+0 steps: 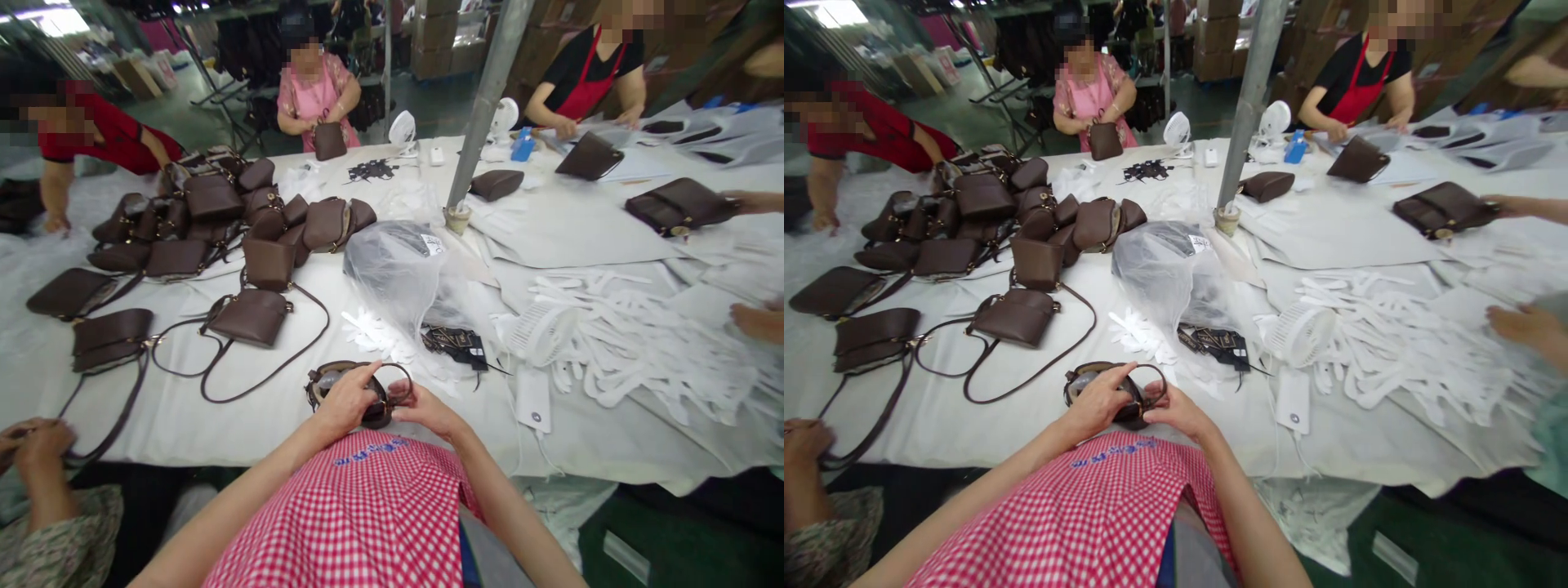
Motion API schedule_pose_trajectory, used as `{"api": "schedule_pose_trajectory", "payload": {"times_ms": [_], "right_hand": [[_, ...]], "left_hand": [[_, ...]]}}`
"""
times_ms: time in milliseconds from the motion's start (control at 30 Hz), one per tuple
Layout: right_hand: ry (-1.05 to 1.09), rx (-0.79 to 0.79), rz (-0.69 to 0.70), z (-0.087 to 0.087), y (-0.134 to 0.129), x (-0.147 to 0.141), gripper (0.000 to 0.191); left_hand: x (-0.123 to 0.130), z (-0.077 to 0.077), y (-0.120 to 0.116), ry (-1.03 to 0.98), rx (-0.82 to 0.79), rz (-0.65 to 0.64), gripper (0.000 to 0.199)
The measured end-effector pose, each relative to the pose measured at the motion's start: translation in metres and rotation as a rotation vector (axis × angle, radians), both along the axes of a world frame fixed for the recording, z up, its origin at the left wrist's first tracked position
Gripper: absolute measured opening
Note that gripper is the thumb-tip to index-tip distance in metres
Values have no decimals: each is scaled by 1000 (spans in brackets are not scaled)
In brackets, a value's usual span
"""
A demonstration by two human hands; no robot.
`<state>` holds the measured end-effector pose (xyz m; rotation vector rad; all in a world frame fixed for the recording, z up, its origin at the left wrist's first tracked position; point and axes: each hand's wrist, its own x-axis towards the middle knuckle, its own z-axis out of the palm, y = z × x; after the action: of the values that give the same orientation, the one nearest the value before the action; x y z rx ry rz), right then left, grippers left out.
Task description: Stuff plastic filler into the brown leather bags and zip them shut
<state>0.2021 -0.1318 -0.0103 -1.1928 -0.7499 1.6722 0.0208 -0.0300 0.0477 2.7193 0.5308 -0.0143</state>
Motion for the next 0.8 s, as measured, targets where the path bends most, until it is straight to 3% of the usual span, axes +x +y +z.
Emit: {"api": "schedule_pose_trajectory", "payload": {"times_ms": [167, 367, 500, 633, 800], "right_hand": [[-216, 68, -77, -17, -2, -16, 30], [-503, 155, -82, -21, -1, -25, 19], [-513, 226, -96, -25, -4, -29, 17], [-415, 198, -109, -25, -3, -34, 18], [-326, 196, -118, -18, -2, -40, 17]], "left_hand": [[21, -3, 2, 125, 102, -29, 13], [19, -9, 6, 22, 133, -45, 13], [8, -11, 1, 43, 135, -40, 15], [3, -11, -4, 86, 77, 19, 18], [-3, 2, -6, 56, -47, 30, 15]]}}
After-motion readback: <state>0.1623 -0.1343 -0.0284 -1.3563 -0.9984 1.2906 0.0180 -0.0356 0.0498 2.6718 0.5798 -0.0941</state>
